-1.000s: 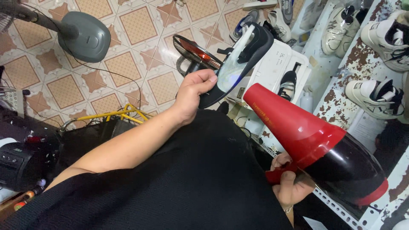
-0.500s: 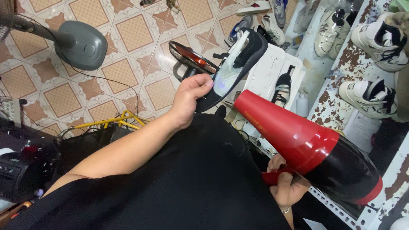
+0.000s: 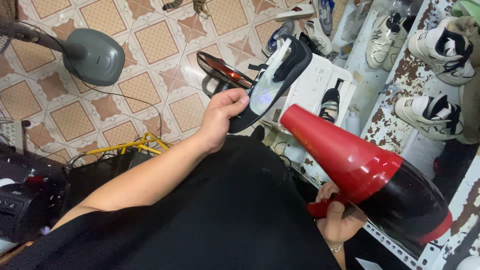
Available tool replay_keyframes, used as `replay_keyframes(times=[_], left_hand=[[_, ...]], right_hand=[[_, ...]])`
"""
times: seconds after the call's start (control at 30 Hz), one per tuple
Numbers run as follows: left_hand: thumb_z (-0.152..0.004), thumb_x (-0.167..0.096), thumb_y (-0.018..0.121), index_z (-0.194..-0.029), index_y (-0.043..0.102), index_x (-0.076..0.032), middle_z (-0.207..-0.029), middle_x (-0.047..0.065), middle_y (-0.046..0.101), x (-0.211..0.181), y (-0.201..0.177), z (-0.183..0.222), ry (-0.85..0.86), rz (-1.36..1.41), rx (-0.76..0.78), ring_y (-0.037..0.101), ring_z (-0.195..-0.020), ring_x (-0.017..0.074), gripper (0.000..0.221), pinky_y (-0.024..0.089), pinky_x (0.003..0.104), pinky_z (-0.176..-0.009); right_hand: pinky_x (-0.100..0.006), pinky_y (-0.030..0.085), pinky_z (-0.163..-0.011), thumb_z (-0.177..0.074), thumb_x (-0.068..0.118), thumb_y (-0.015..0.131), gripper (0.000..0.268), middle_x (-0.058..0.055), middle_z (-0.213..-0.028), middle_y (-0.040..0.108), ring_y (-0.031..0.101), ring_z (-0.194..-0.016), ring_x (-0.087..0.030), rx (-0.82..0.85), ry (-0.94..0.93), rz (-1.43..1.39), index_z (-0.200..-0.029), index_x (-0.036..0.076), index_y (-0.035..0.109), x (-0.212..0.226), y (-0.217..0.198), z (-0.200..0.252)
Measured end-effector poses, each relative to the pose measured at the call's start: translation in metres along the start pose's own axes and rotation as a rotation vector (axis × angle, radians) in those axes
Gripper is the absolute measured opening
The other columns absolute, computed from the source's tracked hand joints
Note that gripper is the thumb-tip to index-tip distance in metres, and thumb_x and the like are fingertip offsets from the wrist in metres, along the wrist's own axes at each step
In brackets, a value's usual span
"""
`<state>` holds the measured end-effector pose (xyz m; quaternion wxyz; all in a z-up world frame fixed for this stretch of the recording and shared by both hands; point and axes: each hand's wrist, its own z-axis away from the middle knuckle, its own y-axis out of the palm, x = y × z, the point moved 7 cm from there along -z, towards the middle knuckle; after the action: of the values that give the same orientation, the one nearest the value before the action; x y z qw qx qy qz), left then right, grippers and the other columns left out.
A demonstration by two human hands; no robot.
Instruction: Clean and dry a black and white shoe using a brush and a hair dryer.
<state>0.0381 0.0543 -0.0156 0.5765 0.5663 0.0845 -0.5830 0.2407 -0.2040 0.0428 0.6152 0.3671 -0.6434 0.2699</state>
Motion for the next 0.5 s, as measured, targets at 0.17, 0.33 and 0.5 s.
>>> replay_keyframes(times=[0.17, 0.33, 0.5], left_hand=[[-0.104, -0.013, 0.057, -0.086, 0.063, -0.006, -0.079, -0.006, 0.060, 0.000, 0.001, -0.001, 0.002, -0.028, 0.008, 0.050, -0.073, 0.0027, 0.020, 0.041, 0.022, -0.068], [-0.104, -0.013, 0.057, -0.087, 0.062, -0.006, -0.079, -0.007, 0.059, 0.003, -0.002, -0.002, 0.015, -0.045, 0.018, 0.050, -0.073, 0.0026, 0.019, 0.040, 0.022, -0.068], [-0.104, -0.012, 0.057, -0.088, 0.063, -0.006, -0.080, -0.006, 0.059, 0.005, -0.001, -0.003, 0.021, -0.057, 0.027, 0.051, -0.074, 0.0026, 0.019, 0.041, 0.022, -0.068]], right_hand=[[-0.032, 0.051, -0.069, -0.106, 0.018, 0.062, 0.033, -0.012, -0.092, 0.056, 0.056, -0.080, -0.020, 0.040, 0.002, 0.060, -0.131, 0.001, 0.047, 0.003, 0.006, -0.003], [-0.032, 0.052, -0.070, -0.104, 0.017, 0.062, 0.035, -0.012, -0.091, 0.055, 0.057, -0.081, -0.020, 0.026, 0.008, 0.054, -0.130, -0.001, 0.045, 0.009, 0.013, -0.008], [-0.032, 0.051, -0.067, -0.106, 0.016, 0.062, 0.026, -0.013, -0.089, 0.056, 0.057, -0.077, -0.021, 0.039, 0.001, 0.078, -0.117, -0.003, 0.048, 0.003, 0.007, -0.003]])
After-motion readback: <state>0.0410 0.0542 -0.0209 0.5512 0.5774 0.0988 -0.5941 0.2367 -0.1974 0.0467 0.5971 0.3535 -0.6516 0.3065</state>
